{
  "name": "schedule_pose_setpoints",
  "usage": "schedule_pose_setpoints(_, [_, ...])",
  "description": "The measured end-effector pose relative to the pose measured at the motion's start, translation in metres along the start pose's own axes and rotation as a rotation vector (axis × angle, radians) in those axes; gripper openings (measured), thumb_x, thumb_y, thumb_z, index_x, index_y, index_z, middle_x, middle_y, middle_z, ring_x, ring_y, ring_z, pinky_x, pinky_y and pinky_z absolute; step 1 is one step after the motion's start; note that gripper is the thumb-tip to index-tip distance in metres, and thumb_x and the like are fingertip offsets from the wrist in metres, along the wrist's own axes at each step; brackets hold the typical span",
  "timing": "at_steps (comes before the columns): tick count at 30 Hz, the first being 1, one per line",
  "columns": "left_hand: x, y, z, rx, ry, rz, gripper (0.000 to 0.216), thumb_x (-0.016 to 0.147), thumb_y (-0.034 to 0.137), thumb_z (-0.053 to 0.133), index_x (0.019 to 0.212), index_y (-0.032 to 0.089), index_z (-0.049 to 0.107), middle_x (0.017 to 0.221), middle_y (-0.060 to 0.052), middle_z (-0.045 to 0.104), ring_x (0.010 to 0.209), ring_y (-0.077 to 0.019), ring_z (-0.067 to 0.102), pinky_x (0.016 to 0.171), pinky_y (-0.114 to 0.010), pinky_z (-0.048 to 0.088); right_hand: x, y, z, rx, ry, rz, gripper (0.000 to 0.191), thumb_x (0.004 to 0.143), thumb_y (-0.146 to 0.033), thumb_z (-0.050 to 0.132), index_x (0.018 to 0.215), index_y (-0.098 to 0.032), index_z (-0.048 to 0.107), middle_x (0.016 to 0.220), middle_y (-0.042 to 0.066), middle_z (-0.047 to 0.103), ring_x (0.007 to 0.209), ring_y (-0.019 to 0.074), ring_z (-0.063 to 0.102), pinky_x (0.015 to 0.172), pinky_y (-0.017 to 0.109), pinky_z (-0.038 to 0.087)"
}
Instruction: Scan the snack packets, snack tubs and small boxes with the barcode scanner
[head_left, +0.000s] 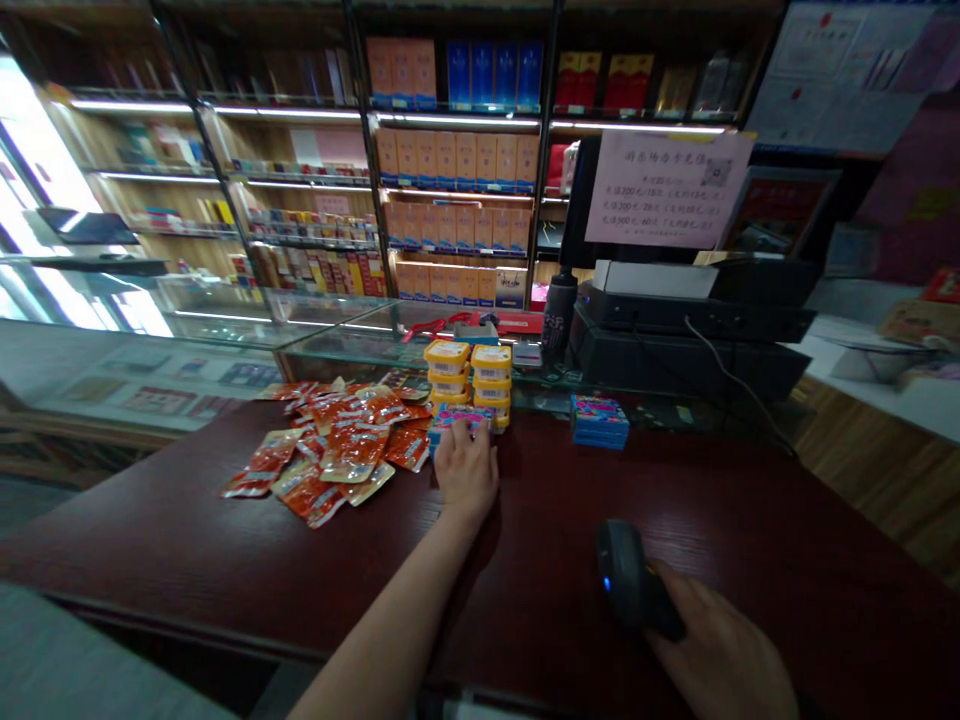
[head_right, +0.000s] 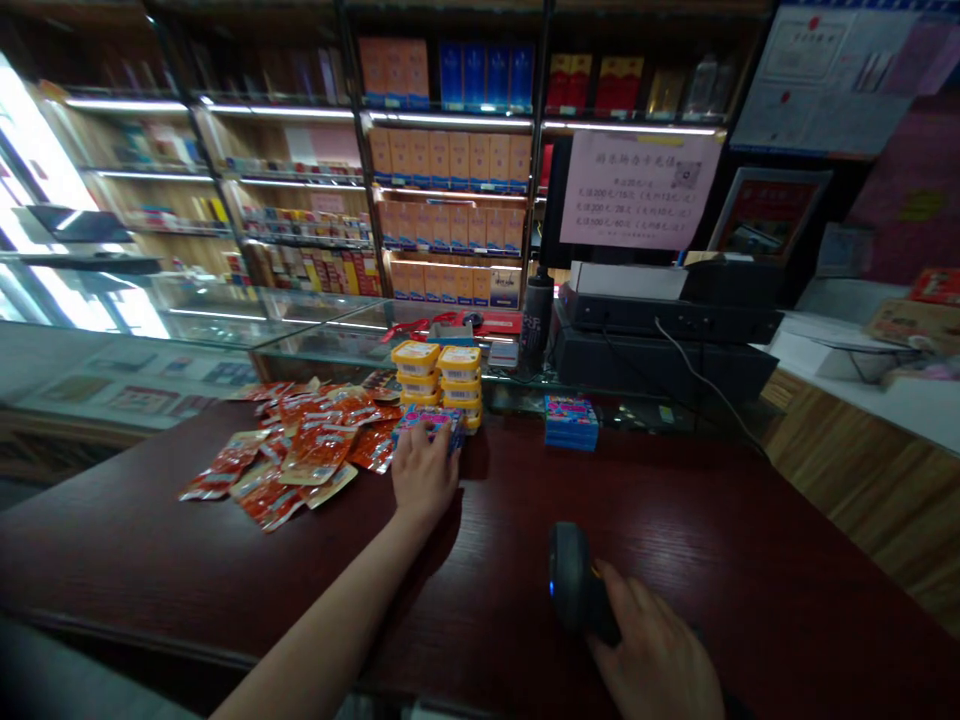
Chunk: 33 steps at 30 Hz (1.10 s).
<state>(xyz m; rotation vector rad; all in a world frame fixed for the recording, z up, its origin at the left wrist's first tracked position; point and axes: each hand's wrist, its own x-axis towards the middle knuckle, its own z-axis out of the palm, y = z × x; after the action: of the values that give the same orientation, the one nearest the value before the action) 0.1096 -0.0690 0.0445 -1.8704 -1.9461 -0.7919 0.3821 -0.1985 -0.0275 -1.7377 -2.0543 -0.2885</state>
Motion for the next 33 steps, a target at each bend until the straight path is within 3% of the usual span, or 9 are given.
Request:
schedule_pose_setpoints(4, [0.002,-0.005,-0.001,0.054,-0.054,-0.028,0.047,0.081,0.031,0.058,0.128,0.023,0.053,0.121,-0.016,0.052,0.107,-0.0334,0.046,0.084,-0.042,0.039,0.0,-0.003,-0.005,0.036,-0.023,0.011,0.031,0.085,-0.031,0.05,0.115,-0.027,0.056,0.104,0.0,0.071,0.088,0.0193,0.069,0.075,0.033,0.053])
schedule_pose_setpoints(10, [0.002,-0.01,-0.005,-0.025,-0.062,0.035,0.03,0.088,0.02,0.044,0.105,0.029,0.067,0.098,-0.01,0.059,0.095,-0.0271,0.051,0.077,-0.036,0.042,0.001,-0.003,-0.004,0.013,-0.001,0.004,0.033,0.084,-0.03,0.053,0.117,-0.026,0.056,0.104,0.002,0.071,0.085,0.0198,0.068,0.072,0.031,0.052])
schedule_pose_setpoints(15, [-0.005,-0.007,-0.011,-0.304,0.034,0.233,0.032,0.088,0.016,0.042,0.108,0.027,0.064,0.097,-0.008,0.061,0.096,-0.0226,0.053,0.087,-0.035,0.042,0.0,-0.005,-0.003,0.016,0.038,0.004,0.034,0.084,-0.028,0.051,0.118,-0.022,0.055,0.104,0.004,0.071,0.088,0.0207,0.068,0.076,0.033,0.051])
schedule_pose_setpoints(17, [-0.008,-0.002,-0.01,-0.477,0.075,0.239,0.025,0.087,0.018,0.044,0.103,0.025,0.063,0.099,-0.007,0.061,0.098,-0.0213,0.054,0.09,-0.034,0.042,0.0,-0.006,-0.004,0.018,0.051,0.005,0.033,0.084,-0.025,0.05,0.116,-0.022,0.055,0.102,0.003,0.071,0.087,0.0201,0.068,0.075,0.033,0.051])
schedule_pose_setpoints(21, [-0.013,0.013,0.002,-0.864,0.084,0.039,0.01,0.085,0.03,0.052,0.088,0.021,0.055,0.082,-0.004,0.058,0.082,-0.0179,0.057,0.08,-0.032,0.048,0.002,-0.01,-0.008,0.007,0.039,0.008,0.033,0.083,-0.021,0.05,0.116,-0.022,0.055,0.103,0.004,0.07,0.088,0.0199,0.067,0.075,0.033,0.05])
schedule_pose_setpoints(23, [-0.015,0.021,0.013,-1.101,-0.008,-0.145,0.017,0.083,0.036,0.055,0.084,0.02,0.05,0.072,0.0,0.054,0.069,-0.0149,0.055,0.069,-0.03,0.05,0.003,-0.011,-0.01,0.006,0.03,0.007,0.033,0.083,-0.021,0.05,0.116,-0.021,0.054,0.104,0.004,0.07,0.09,0.02,0.067,0.077,0.032,0.05])
schedule_pose_setpoints(26, [-0.018,0.027,0.029,-1.486,-0.175,-0.407,0.031,0.075,0.042,0.063,0.088,0.02,0.046,0.074,0.002,0.055,0.065,-0.0125,0.057,0.06,-0.027,0.052,0.006,-0.014,-0.014,0.021,0.029,0.022,0.034,0.081,-0.02,0.05,0.115,-0.022,0.056,0.104,0.004,0.07,0.09,0.0207,0.067,0.075,0.033,0.051])
schedule_pose_setpoints(29, [-0.021,0.028,0.038,-1.719,-0.243,-0.545,0.048,0.063,0.042,0.074,0.093,0.02,0.044,0.086,0.0,0.058,0.074,-0.013,0.061,0.064,-0.029,0.054,0.009,-0.018,-0.021,0.097,0.04,0.059,0.035,0.08,-0.021,0.05,0.113,-0.024,0.059,0.102,0.003,0.071,0.087,0.0209,0.068,0.074,0.033,0.052])
schedule_pose_setpoints(33, [-0.022,0.026,0.045,-1.801,-0.272,-0.607,0.055,0.057,0.043,0.078,0.092,0.02,0.043,0.091,-0.001,0.06,0.082,-0.0142,0.063,0.074,-0.034,0.054,0.015,-0.026,-0.034,0.284,0.037,0.209,0.035,0.076,-0.029,0.054,0.11,-0.027,0.061,0.1,0.003,0.073,0.087,0.0243,0.069,0.072,0.034,0.053])
